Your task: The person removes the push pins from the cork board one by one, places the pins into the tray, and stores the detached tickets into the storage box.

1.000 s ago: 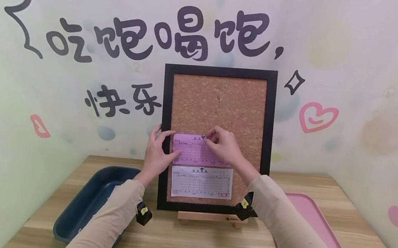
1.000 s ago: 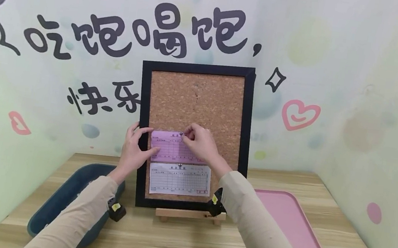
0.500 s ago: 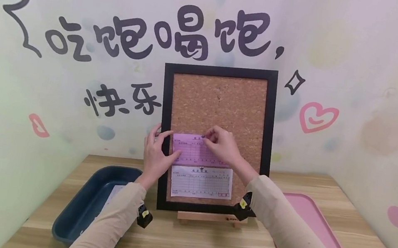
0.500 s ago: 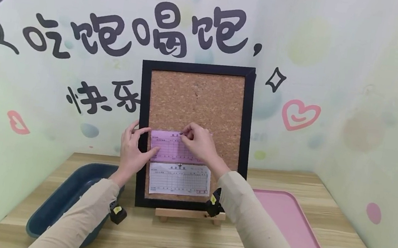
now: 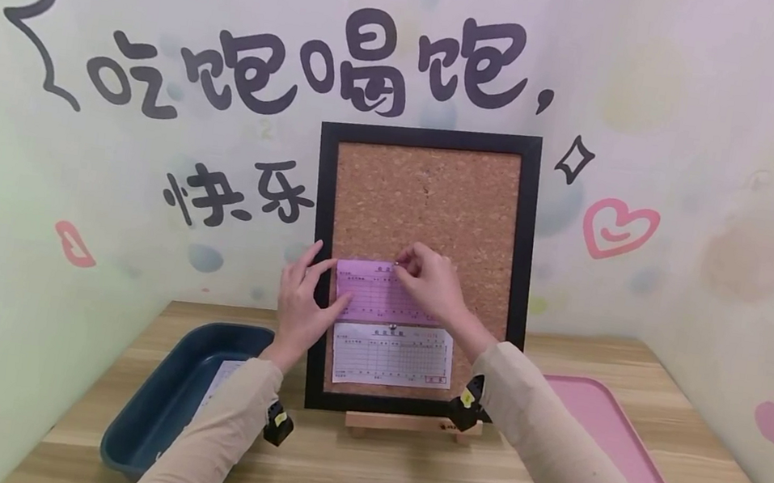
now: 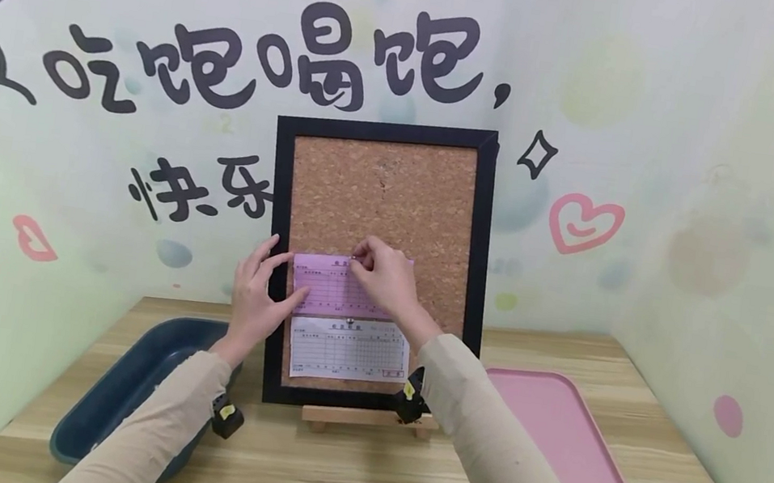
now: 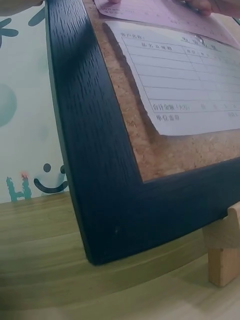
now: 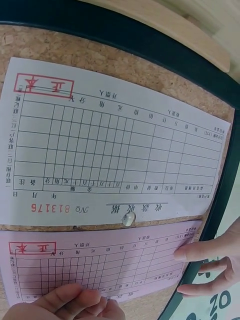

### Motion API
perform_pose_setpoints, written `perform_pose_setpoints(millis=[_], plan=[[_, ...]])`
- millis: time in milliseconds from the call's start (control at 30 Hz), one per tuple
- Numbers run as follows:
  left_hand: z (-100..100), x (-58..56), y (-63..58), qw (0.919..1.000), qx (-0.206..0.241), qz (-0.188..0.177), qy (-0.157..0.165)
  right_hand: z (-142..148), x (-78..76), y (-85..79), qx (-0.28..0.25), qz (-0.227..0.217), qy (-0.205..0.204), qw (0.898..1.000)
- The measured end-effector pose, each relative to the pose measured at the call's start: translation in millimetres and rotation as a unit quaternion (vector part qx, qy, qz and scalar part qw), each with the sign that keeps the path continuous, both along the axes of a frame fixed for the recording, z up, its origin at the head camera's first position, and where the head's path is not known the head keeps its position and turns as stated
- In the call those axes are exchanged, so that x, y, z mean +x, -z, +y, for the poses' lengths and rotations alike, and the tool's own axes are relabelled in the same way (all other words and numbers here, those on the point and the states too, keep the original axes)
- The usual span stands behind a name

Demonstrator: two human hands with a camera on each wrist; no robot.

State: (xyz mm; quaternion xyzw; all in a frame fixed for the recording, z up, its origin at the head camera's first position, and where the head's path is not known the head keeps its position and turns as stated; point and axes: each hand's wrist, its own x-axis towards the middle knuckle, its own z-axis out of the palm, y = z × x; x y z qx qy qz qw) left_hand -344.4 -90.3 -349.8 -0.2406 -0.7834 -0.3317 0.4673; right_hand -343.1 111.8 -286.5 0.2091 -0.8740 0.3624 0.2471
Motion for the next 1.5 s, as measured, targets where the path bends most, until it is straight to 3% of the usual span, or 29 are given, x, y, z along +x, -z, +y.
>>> perform_pose_setpoints(millis=[567,1100,1500], plan=[[-2.1,-1.8,-0.6,0.9992,-0.015,0.035,0.014,-5.2,-1.2,3.6,0.003,0.034,0.036,0.999],[-4.3,-1.9,-1.5,0.9990,-0.032,0.029,0.012,-4.9,-2.9,2.5,-0.002,0.013,0.030,0.999],[-6.8,-0.3,-4.7,0.9983,-0.059,-0.001,-0.003,-3.2,-2.3,0.1,-0.003,-0.008,0.021,1.000]])
